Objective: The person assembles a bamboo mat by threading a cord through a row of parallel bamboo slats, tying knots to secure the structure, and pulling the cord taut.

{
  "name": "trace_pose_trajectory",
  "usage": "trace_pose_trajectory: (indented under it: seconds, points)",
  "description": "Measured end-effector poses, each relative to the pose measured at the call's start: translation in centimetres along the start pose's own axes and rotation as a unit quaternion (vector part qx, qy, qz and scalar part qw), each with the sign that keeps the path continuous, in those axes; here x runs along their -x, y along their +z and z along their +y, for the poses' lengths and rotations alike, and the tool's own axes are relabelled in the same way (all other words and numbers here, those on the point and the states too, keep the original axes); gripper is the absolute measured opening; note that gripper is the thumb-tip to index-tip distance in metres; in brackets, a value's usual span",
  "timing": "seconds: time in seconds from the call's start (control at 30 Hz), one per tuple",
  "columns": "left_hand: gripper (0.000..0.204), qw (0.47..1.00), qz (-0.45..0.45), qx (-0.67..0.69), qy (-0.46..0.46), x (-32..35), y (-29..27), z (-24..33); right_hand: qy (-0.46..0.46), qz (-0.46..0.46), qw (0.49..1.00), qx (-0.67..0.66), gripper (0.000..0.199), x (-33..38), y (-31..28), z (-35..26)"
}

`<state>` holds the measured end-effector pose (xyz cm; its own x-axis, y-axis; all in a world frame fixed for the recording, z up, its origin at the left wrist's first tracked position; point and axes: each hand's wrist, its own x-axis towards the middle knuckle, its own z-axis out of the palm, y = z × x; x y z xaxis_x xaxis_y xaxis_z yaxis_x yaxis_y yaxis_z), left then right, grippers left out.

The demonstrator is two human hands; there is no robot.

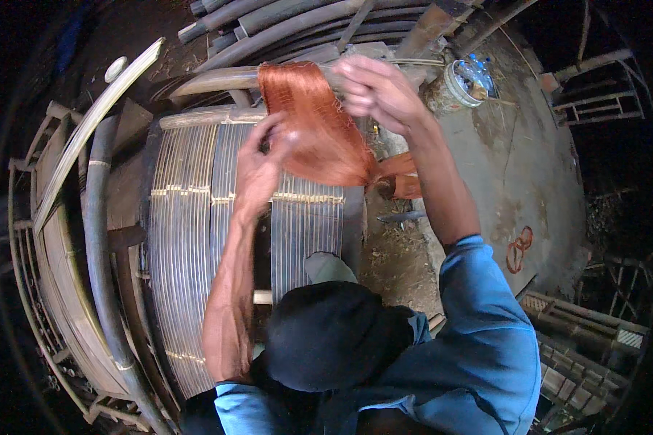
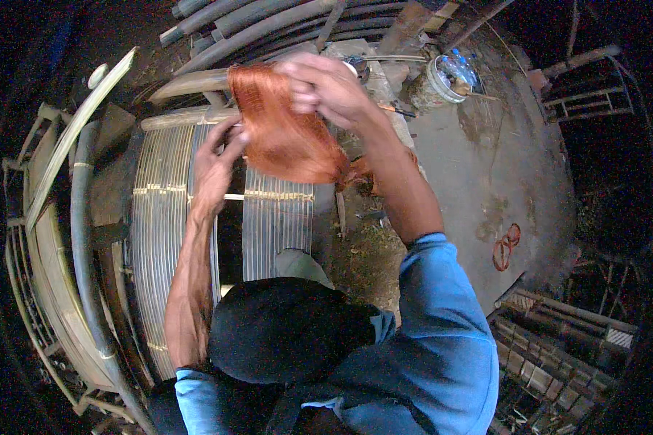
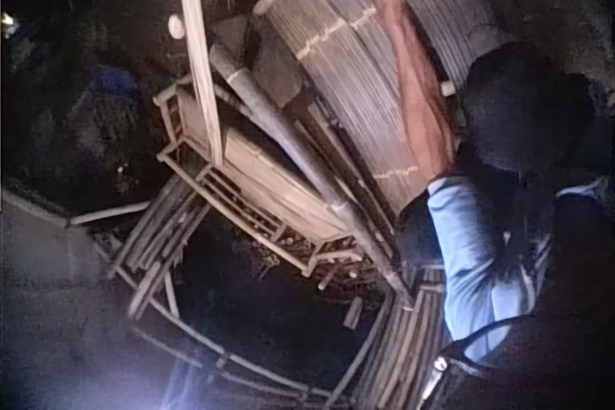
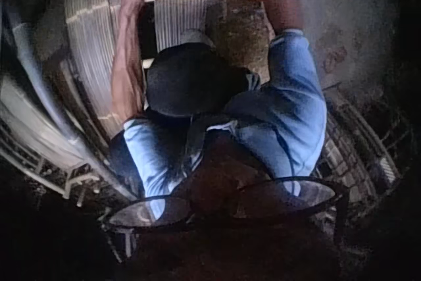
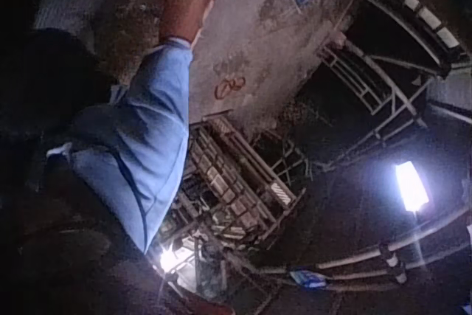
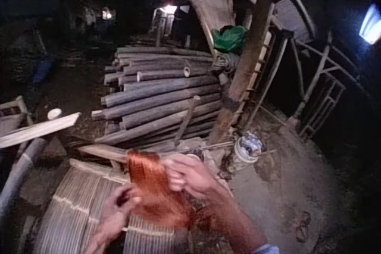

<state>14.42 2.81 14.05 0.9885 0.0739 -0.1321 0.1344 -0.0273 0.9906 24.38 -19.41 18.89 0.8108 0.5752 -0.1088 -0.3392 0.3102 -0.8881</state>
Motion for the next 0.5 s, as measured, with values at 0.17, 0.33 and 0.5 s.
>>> trace_pose_trajectory:
  seconds: [0.17,0.33,0.5]
  points:
    - [0.032,0.975,-0.154,0.161,0.007,0.0,3.7,5.7,-0.074,-0.061,0.991,0.094,0.025,-6.4,8.6,-2.7]
    - [0.028,0.964,-0.05,0.238,0.11,-1.1,-2.1,8.7,-0.107,-0.039,0.987,0.111,0.035,-4.7,9.6,-0.9]
    - [0.022,0.951,0.041,0.276,0.131,-4.2,-15.0,14.7,0.07,-0.142,0.902,0.401,0.036,2.2,1.0,4.8]
